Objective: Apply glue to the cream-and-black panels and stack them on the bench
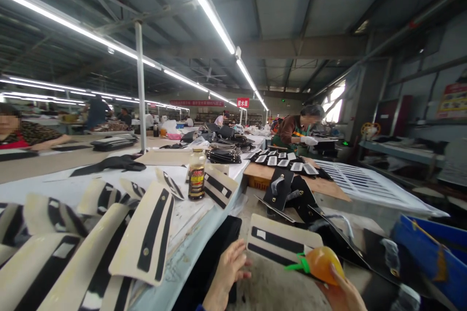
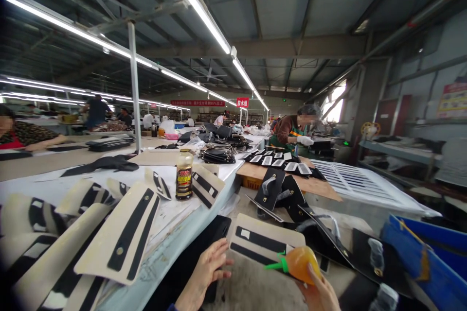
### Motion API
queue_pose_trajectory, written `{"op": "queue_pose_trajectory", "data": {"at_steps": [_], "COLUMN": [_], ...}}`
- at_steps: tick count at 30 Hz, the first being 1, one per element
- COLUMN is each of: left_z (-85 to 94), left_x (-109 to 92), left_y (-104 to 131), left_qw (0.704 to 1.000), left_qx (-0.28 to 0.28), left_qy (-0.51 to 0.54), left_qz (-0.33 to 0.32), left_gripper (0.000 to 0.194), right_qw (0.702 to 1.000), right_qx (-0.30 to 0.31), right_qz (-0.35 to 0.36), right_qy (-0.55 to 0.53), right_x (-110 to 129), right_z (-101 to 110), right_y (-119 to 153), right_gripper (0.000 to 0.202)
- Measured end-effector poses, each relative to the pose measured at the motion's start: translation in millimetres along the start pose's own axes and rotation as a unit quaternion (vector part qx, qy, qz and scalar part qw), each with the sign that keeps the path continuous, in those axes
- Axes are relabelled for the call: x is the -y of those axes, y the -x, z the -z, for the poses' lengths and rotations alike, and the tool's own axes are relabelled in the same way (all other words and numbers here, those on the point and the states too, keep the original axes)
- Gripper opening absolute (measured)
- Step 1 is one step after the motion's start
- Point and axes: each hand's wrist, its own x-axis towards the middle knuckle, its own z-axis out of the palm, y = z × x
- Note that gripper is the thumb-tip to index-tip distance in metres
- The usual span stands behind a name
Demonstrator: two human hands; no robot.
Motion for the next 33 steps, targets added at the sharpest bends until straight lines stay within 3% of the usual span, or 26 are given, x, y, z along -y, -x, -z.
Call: {"op": "queue_pose_trajectory", "data": {"at_steps": [3,7,11,14,17,20,23,25,29,33], "left_z": [0.4,2.6,3.7,3.8,4.6,6.4,7.8,7.6,3.5,-4.0], "left_x": [10.0,18.1,22.3,24.7,26.2,25.9,25.8,27.5,35.3,40.0], "left_y": [-12.2,-19.3,-21.7,-24.3,-26.1,-25.6,-25.1,-26.2,-29.0,-25.1], "left_qw": [1.000,0.999,0.998,0.998,0.998,0.998,0.999,0.999,0.998,0.993], "left_qx": [-0.005,-0.009,-0.010,-0.007,0.000,0.007,0.021,0.028,0.014,-0.001], "left_qy": [0.020,0.042,0.056,0.056,0.050,0.039,0.022,0.002,-0.055,-0.092], "left_qz": [0.012,0.021,0.028,0.039,0.045,0.046,0.045,0.040,-0.017,-0.078], "left_gripper": [0.082,0.089,0.091,0.091,0.095,0.098,0.097,0.100,0.117,0.117], "right_qw": [0.999,0.998,0.996,0.995,0.993,0.987,0.973,0.962,0.935,0.906], "right_qx": [-0.002,0.013,0.028,0.032,0.004,-0.060,-0.108,-0.098,0.011,0.143], "right_qz": [-0.029,-0.022,-0.019,-0.019,-0.031,-0.067,-0.122,-0.171,-0.266,-0.341], "right_qy": [-0.033,-0.063,-0.080,-0.095,-0.113,-0.136,-0.166,-0.191,-0.233,-0.205], "right_x": [7.4,8.2,1.9,-5.3,-14.5,-23.3,-27.3,-27.7,-31.7,-45.4], "right_z": [-8.7,-36.3,-71.8,-101.1,-125.2,-132.7,-123.6,-115.1,-112.1,-132.5], "right_y": [-26.8,-65.3,-108.7,-142.8,-172.8,-188.0,-176.8,-152.6,-75.9,-1.4], "right_gripper": [0.047,0.050,0.027,0.025,0.029,0.032,0.034,0.035,0.046,0.064]}}
